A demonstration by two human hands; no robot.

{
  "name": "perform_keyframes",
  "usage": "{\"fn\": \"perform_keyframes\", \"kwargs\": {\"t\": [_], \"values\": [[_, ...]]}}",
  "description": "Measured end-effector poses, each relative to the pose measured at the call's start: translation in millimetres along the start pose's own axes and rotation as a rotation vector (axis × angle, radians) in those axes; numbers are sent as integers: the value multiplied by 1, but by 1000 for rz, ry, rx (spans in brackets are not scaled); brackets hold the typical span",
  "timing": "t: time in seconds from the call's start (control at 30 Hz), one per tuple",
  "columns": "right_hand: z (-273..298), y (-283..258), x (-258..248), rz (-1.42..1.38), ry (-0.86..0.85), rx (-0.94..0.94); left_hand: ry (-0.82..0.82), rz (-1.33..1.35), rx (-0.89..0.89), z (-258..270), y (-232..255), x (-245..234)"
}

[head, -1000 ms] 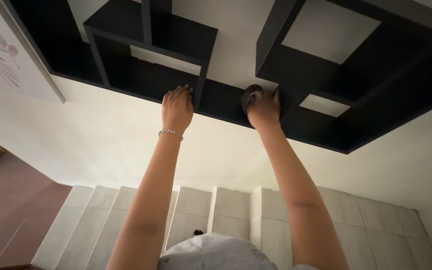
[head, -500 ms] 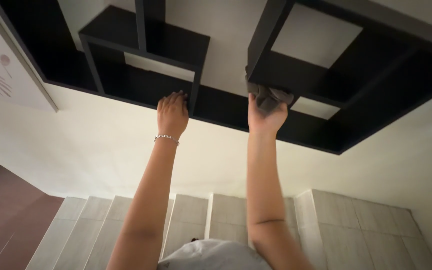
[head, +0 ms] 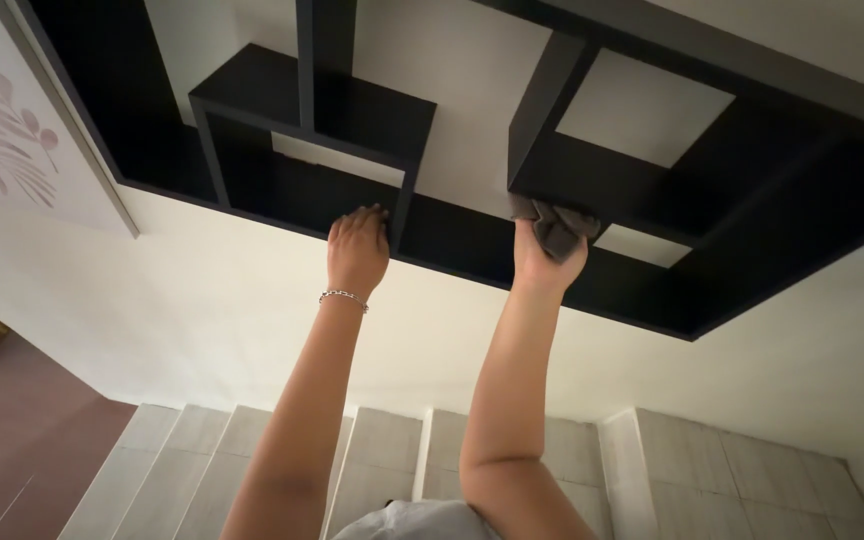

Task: The person is cleaning wall-mounted decorations, including a picture frame and a geometric shelf, using a cloth.

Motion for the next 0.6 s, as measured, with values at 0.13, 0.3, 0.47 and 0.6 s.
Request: {"fn": "perform_keyframes", "kwargs": {"t": [0.13,0.3,0.47,0.6], "values": [[-9,-20,-15,-8,48,-72,-54,32,-30,6,4,-4],[51,13,23,-61,-69,45,-32,-23,-27,4,-3,7],[34,41,14,25,25,65,4,-42,-21,0,1,1],[-7,61,-4,50,241,40,-25,-20,-31,1,3,-3]]}}
Point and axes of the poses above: each hand's wrist, its own z-axis away from the middle knuckle, its own x-axis out of the palm, y = z × x, the point moved 9 cm from there along -z, towards the middle knuckle, and after that the axes turned 6 degrees about -z, right-handed, at the moved point
